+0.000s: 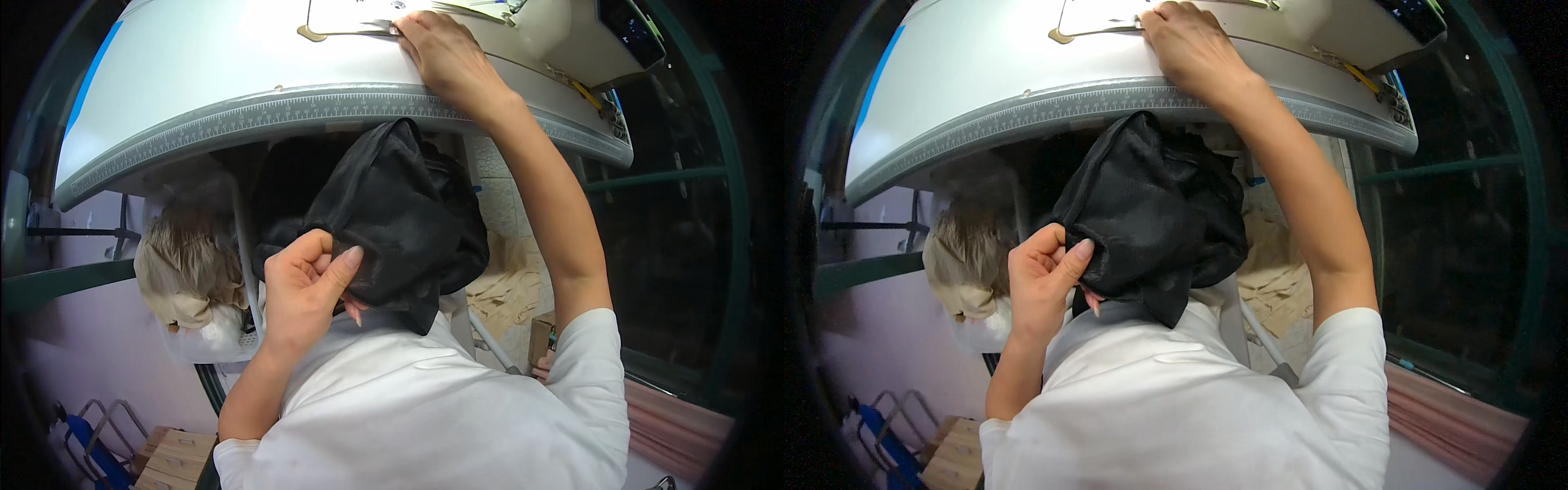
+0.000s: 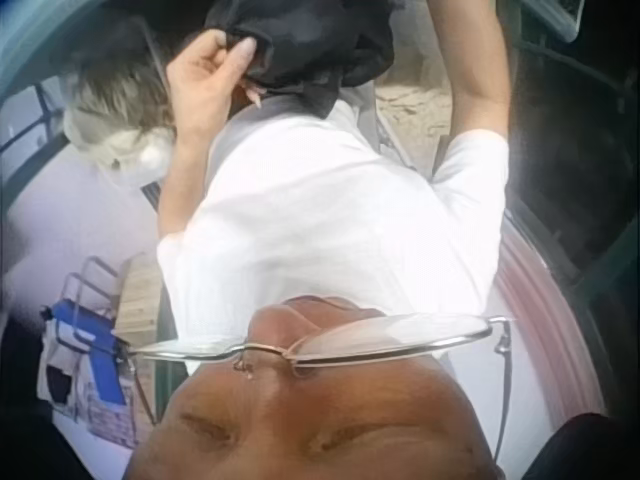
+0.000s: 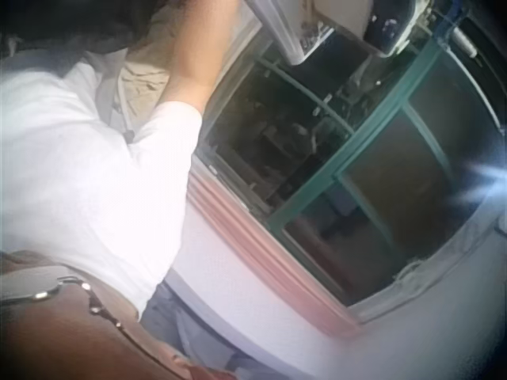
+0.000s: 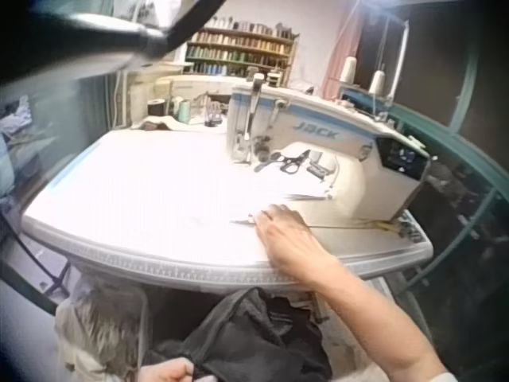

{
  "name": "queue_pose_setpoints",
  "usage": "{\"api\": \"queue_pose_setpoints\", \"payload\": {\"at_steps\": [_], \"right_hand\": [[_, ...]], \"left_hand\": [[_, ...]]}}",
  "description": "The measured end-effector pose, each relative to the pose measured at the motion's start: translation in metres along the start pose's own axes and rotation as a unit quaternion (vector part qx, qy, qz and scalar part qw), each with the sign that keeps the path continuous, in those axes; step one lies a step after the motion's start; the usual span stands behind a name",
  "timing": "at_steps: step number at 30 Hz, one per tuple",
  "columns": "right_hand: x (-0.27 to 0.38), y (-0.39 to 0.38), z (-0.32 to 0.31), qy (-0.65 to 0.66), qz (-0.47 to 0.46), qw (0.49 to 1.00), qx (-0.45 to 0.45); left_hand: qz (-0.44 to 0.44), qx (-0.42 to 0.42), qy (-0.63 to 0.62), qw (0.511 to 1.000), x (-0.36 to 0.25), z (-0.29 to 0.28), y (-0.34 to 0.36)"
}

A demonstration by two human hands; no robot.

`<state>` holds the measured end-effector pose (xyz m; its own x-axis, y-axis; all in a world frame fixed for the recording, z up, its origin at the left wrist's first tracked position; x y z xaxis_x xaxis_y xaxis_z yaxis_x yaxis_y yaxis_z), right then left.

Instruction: The person hand-sews a black fabric bag using a needle and thread. They repeatedly insert the needle through the fabric, pull the thread tight, and adjust the bag's position to work on different sections of the seam. The person also uses a white plastic strap as a guide or marker during the process.

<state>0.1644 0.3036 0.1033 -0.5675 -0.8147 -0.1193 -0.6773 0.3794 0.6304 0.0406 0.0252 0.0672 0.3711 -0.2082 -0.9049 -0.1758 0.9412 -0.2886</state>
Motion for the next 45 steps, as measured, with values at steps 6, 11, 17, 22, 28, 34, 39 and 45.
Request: {"api": "queue_pose_setpoints", "payload": {"at_steps": [6,11,17,22,28,34,39,45], "right_hand": [[0.005,-0.007,-0.006,0.077,0.039,0.996,-0.017],[0.089,-0.072,-0.128,0.653,0.342,0.619,0.272],[0.108,-0.102,-0.156,0.694,0.408,0.415,0.423],[0.103,-0.109,-0.141,0.666,0.425,0.434,0.434],[0.104,-0.113,-0.136,0.656,0.424,0.446,0.436],[0.107,-0.108,-0.137,0.604,0.42,0.515,0.44],[0.111,-0.106,-0.135,0.512,0.353,0.663,0.417],[0.107,-0.108,-0.14,0.514,0.363,0.662,0.408]], "left_hand": [[-0.006,0.021,-0.034,0.999,-0.012,0.009,-0.009],[0.001,0.007,-0.022,1.0,-0.01,0.02,-0.01],[0.102,0.036,0.138,0.984,-0.013,0.03,-0.01],[0.127,0.018,0.157,0.979,-0.004,0.032,-0.012],[0.147,0.02,0.194,0.97,0.001,0.03,-0.013],[0.169,0.029,0.241,0.955,0.0,0.03,-0.014],[0.214,0.034,0.305,0.928,0.002,0.029,-0.011],[0.227,0.03,0.331,0.915,0.004,0.026,-0.011]]}}
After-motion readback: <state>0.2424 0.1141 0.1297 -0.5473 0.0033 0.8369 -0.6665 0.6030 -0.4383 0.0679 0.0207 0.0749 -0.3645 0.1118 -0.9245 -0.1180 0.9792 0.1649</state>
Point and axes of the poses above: each hand's wrist, its own y-axis towards the middle knuckle, its own z-axis out of the palm, x = y × z, the point moved 1 cm from there along y, towards the middle knuckle, and after that the axes turned 4 degrees about -x, right-handed, at the moved point
